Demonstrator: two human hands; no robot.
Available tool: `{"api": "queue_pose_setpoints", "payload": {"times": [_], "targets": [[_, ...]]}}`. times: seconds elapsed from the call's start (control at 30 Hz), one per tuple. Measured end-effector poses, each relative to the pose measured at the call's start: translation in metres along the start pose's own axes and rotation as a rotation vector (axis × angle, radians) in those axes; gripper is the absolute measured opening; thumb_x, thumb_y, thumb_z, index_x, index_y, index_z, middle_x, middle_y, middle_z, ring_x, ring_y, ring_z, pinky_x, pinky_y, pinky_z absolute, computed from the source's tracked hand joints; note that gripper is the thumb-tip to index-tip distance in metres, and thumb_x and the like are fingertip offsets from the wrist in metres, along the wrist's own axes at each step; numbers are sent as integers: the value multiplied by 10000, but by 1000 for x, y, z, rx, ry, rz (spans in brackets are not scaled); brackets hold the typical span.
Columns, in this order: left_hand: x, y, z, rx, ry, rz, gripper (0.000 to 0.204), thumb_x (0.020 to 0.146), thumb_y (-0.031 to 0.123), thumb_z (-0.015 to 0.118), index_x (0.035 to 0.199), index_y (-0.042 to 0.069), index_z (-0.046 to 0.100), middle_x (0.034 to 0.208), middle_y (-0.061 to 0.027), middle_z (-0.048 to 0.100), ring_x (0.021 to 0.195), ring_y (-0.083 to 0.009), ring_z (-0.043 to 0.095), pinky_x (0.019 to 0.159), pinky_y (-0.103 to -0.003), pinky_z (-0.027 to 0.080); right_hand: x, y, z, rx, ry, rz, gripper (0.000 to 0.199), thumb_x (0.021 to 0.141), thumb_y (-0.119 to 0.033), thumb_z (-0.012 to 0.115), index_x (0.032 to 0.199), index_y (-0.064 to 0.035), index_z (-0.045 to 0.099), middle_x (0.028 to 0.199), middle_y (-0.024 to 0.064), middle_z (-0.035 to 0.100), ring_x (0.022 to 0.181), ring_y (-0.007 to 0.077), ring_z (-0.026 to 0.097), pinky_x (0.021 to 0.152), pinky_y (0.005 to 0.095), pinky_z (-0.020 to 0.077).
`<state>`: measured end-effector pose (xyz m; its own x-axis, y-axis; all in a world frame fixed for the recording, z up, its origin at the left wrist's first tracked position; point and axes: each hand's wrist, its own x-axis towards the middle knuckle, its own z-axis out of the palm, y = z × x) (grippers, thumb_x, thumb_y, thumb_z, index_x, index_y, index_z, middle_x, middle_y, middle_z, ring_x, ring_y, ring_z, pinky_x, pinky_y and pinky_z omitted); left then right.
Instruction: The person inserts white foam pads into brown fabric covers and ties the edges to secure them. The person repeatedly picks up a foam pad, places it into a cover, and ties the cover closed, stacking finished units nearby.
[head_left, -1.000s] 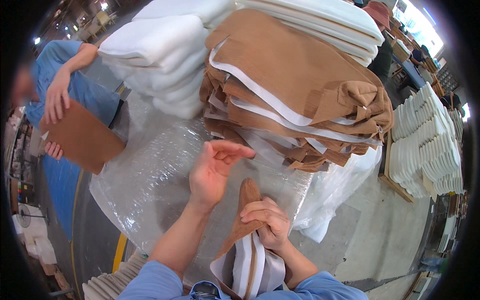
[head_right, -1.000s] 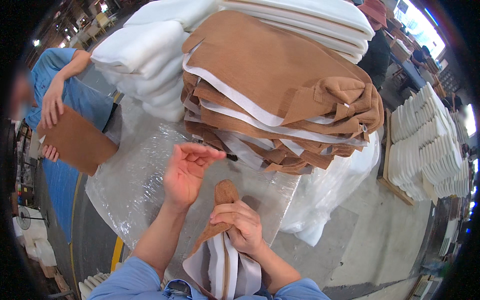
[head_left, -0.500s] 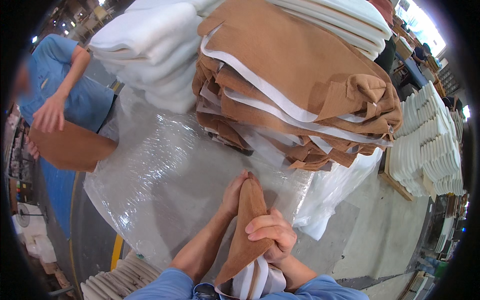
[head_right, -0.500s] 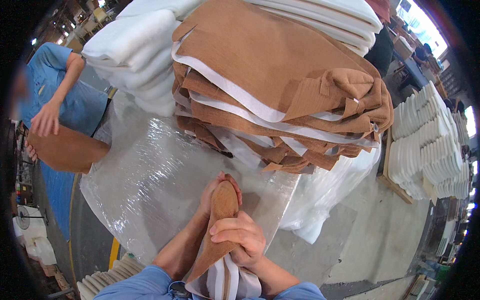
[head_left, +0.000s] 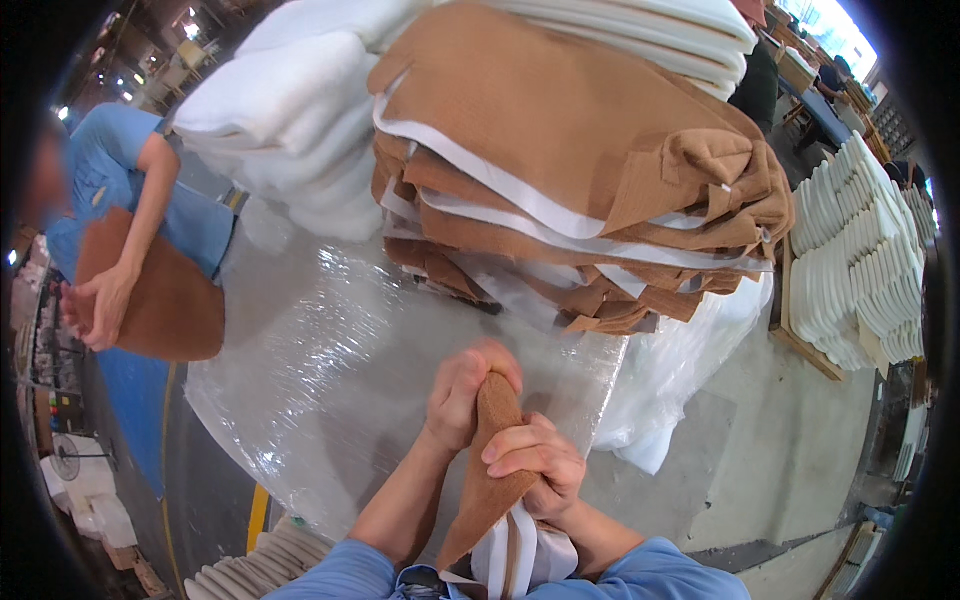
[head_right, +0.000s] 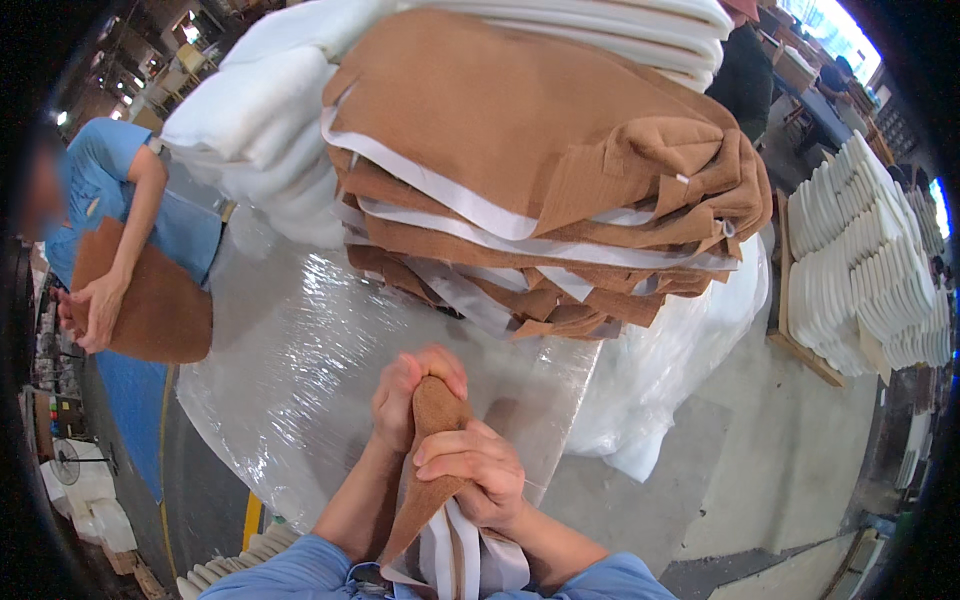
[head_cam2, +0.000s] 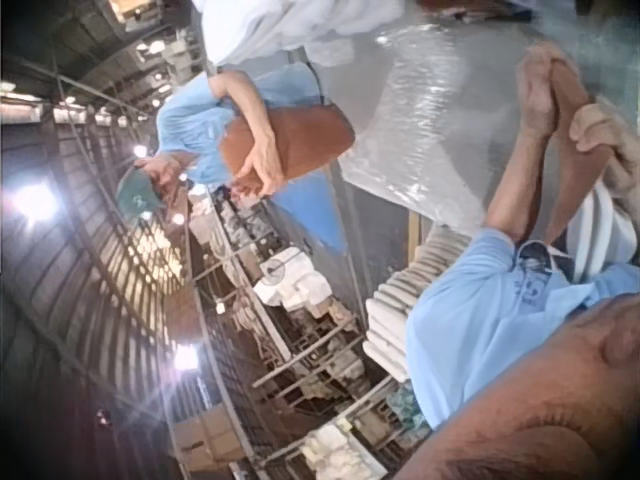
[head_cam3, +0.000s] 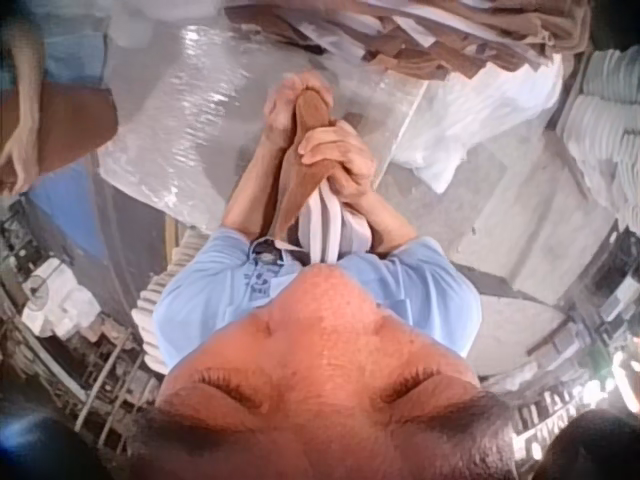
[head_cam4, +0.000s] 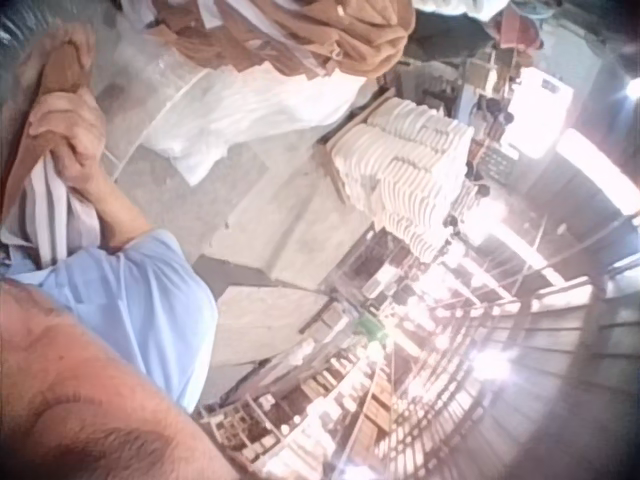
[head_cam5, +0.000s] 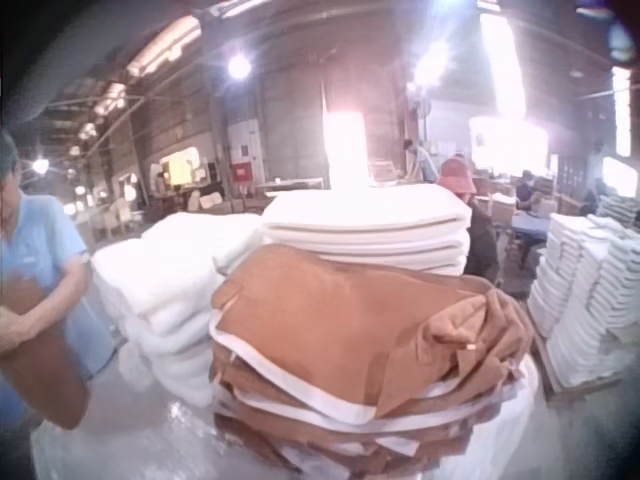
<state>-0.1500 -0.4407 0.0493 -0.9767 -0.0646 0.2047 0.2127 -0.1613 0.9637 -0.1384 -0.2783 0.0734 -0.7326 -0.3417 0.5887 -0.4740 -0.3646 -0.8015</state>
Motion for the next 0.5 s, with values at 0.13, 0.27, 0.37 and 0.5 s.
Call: {"api": "queue_pose_setpoints", "payload": {"times": [0.13,0.27,0.37,0.5], "targets": [[-5,22,5,26,26,-17,564,1143,402,307,962,2,660,933,-90,643,874,-187,580,829,-320,456,1,0,3,2,-18,33,78,904,-50,665,923,-63,739,988,121,772,827,227,711,721,362,434],[-10,30,9,81,43,-12,487,1143,379,345,1072,0,642,1015,-91,633,949,-171,565,881,-314,446,4,4,0,-27,-57,62,99,916,-47,650,949,-56,743,1040,123,771,886,236,704,776,369,458],[-13,39,7,89,57,-52,482,1147,401,366,1157,-1,632,1080,-85,631,1021,-158,565,925,-309,445,11,3,-6,-43,-159,79,193,935,-163,668,1013,-11,759,1110,147,758,958,240,694,825,364,486],[-20,45,5,-151,55,-272,527,1149,435,369,1315,-5,607,1196,-88,631,1133,-164,574,1016,-307,435,17,16,-34,699,-27,387,596,1076,-493,516,1168,59,721,1292,195,685,934,190,624,860,324,497]]}}
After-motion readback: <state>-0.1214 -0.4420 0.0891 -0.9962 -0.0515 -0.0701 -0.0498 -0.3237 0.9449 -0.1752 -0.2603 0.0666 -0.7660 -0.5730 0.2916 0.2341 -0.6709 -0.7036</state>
